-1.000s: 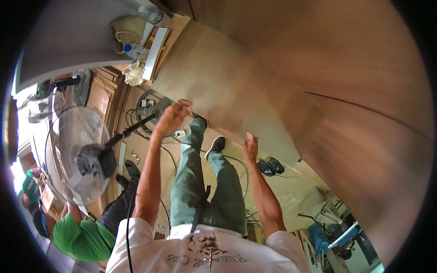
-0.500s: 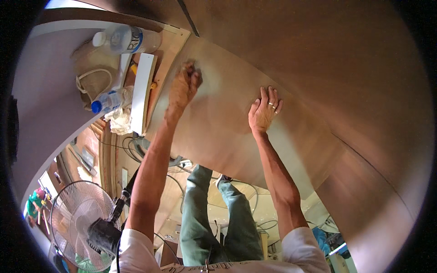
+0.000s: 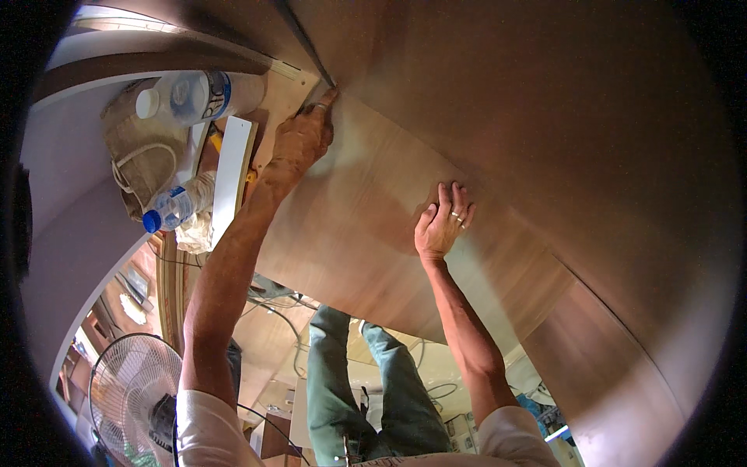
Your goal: The person applies a veneer sheet to a wooden panel by cutting the sheet with a utility knife, positioning it on the panel, and pressing it down with a cloth.
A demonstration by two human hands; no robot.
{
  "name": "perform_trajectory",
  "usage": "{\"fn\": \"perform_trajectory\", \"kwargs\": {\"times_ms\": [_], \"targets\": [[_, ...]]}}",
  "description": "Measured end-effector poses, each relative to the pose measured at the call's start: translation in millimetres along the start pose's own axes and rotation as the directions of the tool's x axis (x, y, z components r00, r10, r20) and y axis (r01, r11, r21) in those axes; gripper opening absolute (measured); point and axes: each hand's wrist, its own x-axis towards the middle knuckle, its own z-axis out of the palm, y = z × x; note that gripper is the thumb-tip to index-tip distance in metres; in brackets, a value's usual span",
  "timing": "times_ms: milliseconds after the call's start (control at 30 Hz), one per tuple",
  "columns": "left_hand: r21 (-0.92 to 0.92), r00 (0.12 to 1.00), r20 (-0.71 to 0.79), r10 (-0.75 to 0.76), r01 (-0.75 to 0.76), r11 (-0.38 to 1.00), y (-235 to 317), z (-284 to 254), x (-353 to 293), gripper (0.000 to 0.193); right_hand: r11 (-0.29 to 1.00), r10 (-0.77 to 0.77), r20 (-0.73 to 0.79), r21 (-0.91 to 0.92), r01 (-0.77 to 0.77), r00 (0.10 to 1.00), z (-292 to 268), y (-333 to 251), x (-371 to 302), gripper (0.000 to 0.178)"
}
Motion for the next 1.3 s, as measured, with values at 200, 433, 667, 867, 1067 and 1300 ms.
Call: {"fn": "perform_trajectory", "kwargs": {"times_ms": [200,433,667,867,1067,1300], "targets": [[-0.165,0.998,0.058,-0.017,0.027,0.986,-8.1,0.2,-1.6,0.067,1.000,-0.010,0.014,0.018,0.010,1.000,-1.3,-2.3,0.2,0.045],[-0.123,0.992,-0.127,0.028,-0.044,0.991,-1.1,3.5,-11.5,0.066,1.000,-0.021,-0.021,0.009,0.022,1.000,0.0,1.8,-2.2,0.043],[-0.071,0.995,0.068,-0.074,0.078,0.994,3.9,1.9,-7.1,0.062,0.999,-0.036,-0.017,0.025,0.037,0.999,3.4,-0.4,-2.4,0.044],[0.024,1.000,0.010,-0.021,0.020,0.999,0.9,6.7,-12.1,0.060,0.999,-0.034,-0.020,-0.020,0.033,0.999,4.6,-0.1,-4.3,0.044],[-0.153,0.990,-0.076,-0.122,0.110,0.982,-1.9,18.6,-11.0,0.059,0.999,-0.034,-0.046,-0.020,0.033,0.998,4.6,-2.2,-2.7,0.042],[-0.182,0.974,0.067,-0.215,0.224,0.957,14.8,8.0,-3.6,0.058,0.999,-0.043,-0.046,-0.025,0.042,0.998,2.9,-3.8,-1.0,0.042]]}}
